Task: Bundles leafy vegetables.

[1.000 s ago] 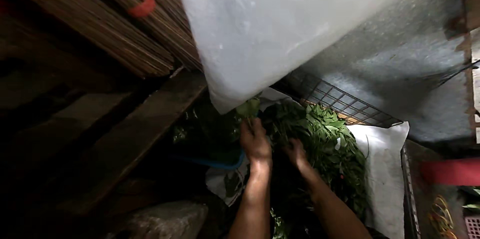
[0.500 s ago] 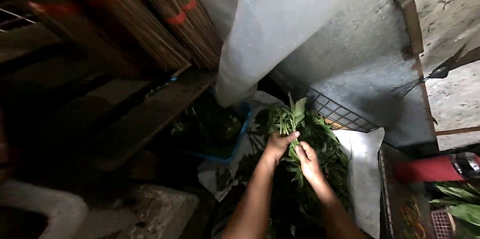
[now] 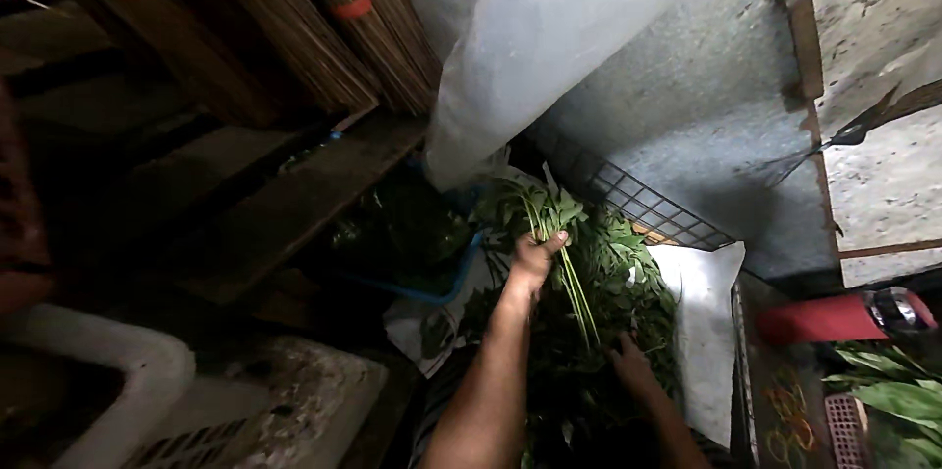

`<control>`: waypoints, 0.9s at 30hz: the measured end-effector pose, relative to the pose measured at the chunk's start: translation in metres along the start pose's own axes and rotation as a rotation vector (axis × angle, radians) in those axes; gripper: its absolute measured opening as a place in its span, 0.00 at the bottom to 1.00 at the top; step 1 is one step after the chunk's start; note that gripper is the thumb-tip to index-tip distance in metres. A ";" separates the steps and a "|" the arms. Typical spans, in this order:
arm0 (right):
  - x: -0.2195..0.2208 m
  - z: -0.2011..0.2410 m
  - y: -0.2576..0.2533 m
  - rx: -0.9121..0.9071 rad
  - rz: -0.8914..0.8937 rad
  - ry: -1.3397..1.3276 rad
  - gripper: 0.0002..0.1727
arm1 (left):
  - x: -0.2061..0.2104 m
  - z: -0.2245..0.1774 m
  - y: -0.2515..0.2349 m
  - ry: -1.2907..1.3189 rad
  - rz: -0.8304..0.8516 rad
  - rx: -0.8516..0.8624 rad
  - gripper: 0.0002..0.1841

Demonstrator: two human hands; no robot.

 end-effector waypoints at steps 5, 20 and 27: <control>-0.075 0.088 0.042 -0.527 -0.733 -0.149 0.23 | 0.009 0.012 -0.002 -0.020 -0.001 -0.025 0.07; -0.069 0.102 0.016 -0.595 -0.225 0.002 0.12 | -0.011 0.005 -0.006 -0.049 -0.189 -0.036 0.13; -0.078 0.066 0.006 -0.372 0.152 0.111 0.39 | 0.005 0.008 -0.002 -0.186 -0.108 -0.006 0.13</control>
Point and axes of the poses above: each hand's wrist, its own y-axis away from the middle knuckle, its own x-axis out of the palm, z = x × y, the point moved 8 cm from there along -y, towards the middle knuckle, and after that the axes turned 3 degrees about -z, right-handed, at the moved point
